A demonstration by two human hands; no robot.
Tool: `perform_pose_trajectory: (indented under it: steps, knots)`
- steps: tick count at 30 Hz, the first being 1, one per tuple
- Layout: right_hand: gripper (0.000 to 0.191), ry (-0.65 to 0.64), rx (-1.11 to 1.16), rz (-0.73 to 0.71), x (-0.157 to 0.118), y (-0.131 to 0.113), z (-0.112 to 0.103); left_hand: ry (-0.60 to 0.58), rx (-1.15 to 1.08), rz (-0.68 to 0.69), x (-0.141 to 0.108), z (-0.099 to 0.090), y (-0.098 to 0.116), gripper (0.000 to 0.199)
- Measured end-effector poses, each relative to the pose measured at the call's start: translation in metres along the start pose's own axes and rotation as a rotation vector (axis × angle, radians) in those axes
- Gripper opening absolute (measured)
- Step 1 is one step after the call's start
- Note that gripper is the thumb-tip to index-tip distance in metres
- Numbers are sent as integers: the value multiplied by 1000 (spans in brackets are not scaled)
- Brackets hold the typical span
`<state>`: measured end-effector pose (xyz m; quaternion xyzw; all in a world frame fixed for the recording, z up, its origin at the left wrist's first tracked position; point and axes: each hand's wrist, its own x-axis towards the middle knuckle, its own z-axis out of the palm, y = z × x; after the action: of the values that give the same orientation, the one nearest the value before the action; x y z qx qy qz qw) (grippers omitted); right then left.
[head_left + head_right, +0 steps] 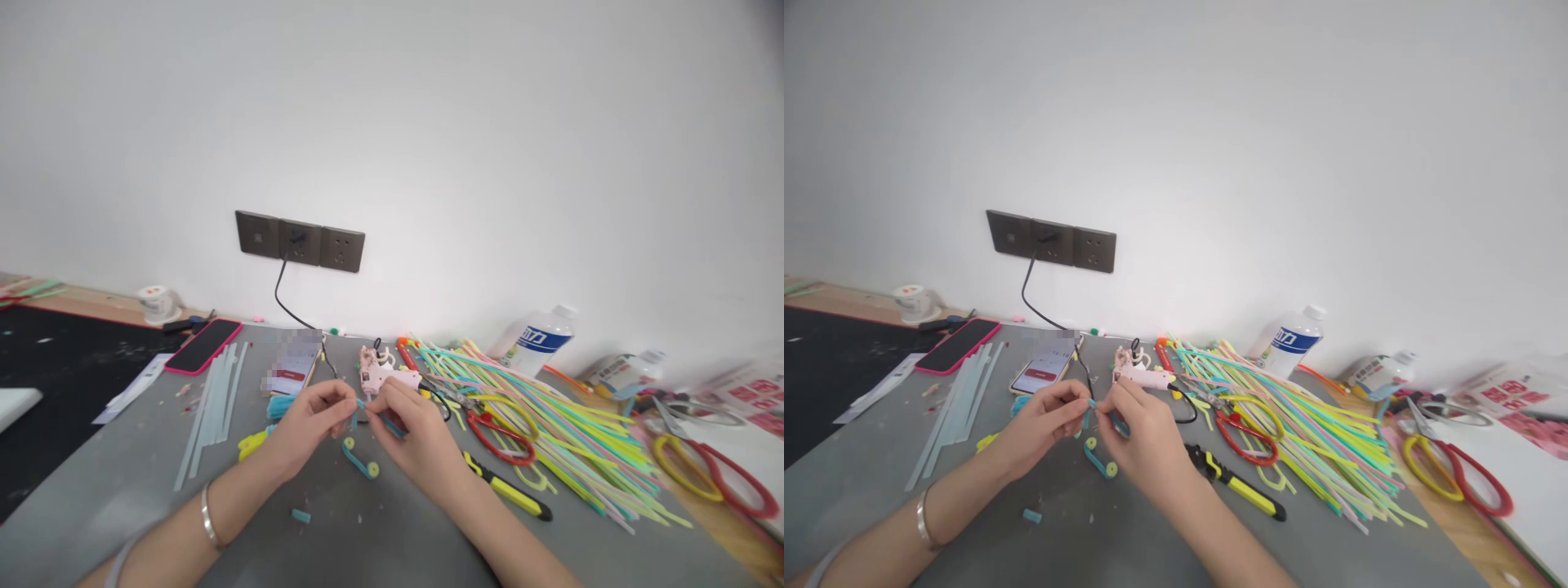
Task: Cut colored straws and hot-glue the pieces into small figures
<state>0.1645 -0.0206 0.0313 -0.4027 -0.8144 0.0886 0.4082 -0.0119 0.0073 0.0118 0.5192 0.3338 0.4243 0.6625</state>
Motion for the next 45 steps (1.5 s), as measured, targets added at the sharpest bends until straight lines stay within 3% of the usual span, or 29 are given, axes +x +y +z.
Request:
perform_pose_trajectory:
  steps: [8,14,20,24,35,40,45]
  knots:
    - [18,103,13,-25,-6,1,19,116,-68,40,-1,5,-3,41]
    - [15,83,68,29,-9,2,26,133,-171,33,-1,8,-7,38]
    - [15,118,166,80,-9,5,24,103,-252,-23,-3,8,-6,37]
    - [18,177,179,21,-5,10,19,79,-300,-56,-2,6,-7,37]
    - [15,193,231,-70,-1,13,12,62,-398,-102,0,6,-6,36]
    - [12,197,239,33,-1,15,11,43,-378,-99,-2,6,-3,35]
    - [10,168,311,174,0,20,4,-47,-261,-86,-2,6,-2,33]
